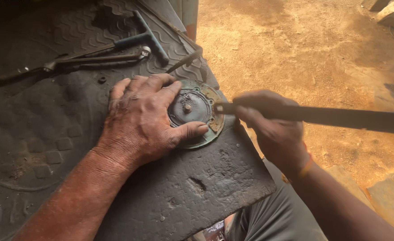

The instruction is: The person uses a metal file to scrape and clean the edges of a circular metal part placed on a rubber mat. They rotate the part to access different sections and continue filing the surface.

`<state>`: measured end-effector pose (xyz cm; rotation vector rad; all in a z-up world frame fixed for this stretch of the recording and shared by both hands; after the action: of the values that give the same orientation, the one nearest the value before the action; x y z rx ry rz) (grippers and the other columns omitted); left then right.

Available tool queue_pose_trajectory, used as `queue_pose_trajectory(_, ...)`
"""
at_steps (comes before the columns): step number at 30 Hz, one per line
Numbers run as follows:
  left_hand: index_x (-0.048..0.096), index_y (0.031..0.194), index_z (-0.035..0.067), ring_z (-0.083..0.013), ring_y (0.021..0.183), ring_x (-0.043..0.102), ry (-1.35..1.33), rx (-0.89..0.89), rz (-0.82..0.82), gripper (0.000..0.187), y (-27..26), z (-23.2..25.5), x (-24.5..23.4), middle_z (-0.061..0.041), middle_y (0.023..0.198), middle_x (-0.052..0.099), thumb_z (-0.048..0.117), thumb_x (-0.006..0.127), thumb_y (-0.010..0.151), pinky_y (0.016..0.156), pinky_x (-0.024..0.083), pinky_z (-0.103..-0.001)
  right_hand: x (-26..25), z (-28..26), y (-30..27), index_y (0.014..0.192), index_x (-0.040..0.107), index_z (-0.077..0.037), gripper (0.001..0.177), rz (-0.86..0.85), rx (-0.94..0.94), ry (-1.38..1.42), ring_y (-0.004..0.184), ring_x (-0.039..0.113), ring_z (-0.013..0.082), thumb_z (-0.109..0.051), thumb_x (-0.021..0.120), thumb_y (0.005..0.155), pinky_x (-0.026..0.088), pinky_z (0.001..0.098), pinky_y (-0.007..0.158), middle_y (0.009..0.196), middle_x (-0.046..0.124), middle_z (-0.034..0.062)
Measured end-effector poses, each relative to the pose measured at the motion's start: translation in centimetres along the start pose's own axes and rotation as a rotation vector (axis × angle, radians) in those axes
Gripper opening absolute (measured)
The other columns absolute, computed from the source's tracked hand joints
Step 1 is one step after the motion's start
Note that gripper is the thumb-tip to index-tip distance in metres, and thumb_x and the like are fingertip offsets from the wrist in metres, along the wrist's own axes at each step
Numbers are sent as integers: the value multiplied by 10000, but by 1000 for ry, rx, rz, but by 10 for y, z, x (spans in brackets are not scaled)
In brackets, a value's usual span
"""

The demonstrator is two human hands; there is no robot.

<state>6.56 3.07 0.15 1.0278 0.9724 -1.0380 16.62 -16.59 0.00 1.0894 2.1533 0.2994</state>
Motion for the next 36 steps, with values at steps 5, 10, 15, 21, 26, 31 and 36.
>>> queue_pose_trajectory(5, 628, 1327, 26, -351, 1335, 450, -22, -26, 25, 1079, 1, -3, -6, -193, 1396, 551, 903, 587, 699, 1140, 188, -606, 8, 2, 4, 1023, 784, -32, 148, -35, 165, 144, 817, 723, 123, -110, 692, 937, 588, 285, 722, 911, 781, 55)
queue_pose_trajectory(10, 639, 1330, 67, -342, 1357, 435, 1, -56, 8, 1049, 2, -9, -4, -174, 1415, 546, 900, 593, 694, 1180, 183, -587, 11, 2, 20, 1041, 757, -18, 140, -6, 102, 220, 846, 701, 112, -133, 718, 973, 564, 277, 729, 957, 759, 74)
queue_pose_trajectory(15, 607, 1357, 49, -361, 1351, 410, 14, -69, 15, 1077, 4, -12, -4, -194, 1430, 525, 903, 595, 701, 1147, 167, -606, 18, 36, 19, 1010, 803, -47, 143, -105, 82, 168, 735, 661, 100, -135, 699, 967, 537, 277, 645, 915, 776, 61)
queue_pose_trajectory(21, 611, 1356, 41, -344, 1366, 417, -2, -59, 25, 1100, 3, -16, 0, -173, 1427, 535, 901, 623, 670, 1163, 203, -583, 8, 30, 7, 1195, 734, -96, 262, -201, 73, 126, 723, 698, 104, -155, 749, 940, 562, 287, 629, 840, 764, 40)
queue_pose_trajectory(26, 615, 1369, 36, -343, 1392, 419, -20, -37, 57, 1076, 1, -15, -5, -163, 1474, 528, 866, 652, 685, 1180, 235, -542, 6, 2, 39, 1140, 749, -105, 173, -197, -377, -118, 852, 678, 124, -107, 723, 969, 559, 290, 737, 985, 748, 22)
queue_pose_trajectory(31, 596, 1386, 30, -334, 1403, 391, -64, -34, 29, 1120, 1, -15, -6, -158, 1475, 509, 871, 694, 653, 1182, 204, -546, 21, 27, 47, 1169, 796, -266, 274, -482, -217, -286, 606, 627, 120, -220, 747, 904, 468, 300, 549, 731, 699, -24)
queue_pose_trajectory(36, 618, 1356, 73, -306, 1376, 406, -31, -121, -21, 1096, -5, -8, -13, -140, 1451, 503, 856, 729, 596, 1161, 232, -524, 17, 7, 44, 1170, 778, -173, 287, -561, -365, 8, 778, 734, 102, -131, 696, 898, 614, 254, 693, 910, 741, -3)
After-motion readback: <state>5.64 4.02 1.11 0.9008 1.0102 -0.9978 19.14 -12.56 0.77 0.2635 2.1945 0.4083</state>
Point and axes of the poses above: each hand's wrist, its own y-axis towards the middle knuckle, its own x-axis out of the palm, z = x × y, the point moved 6 cm from there along y, towards the middle knuckle
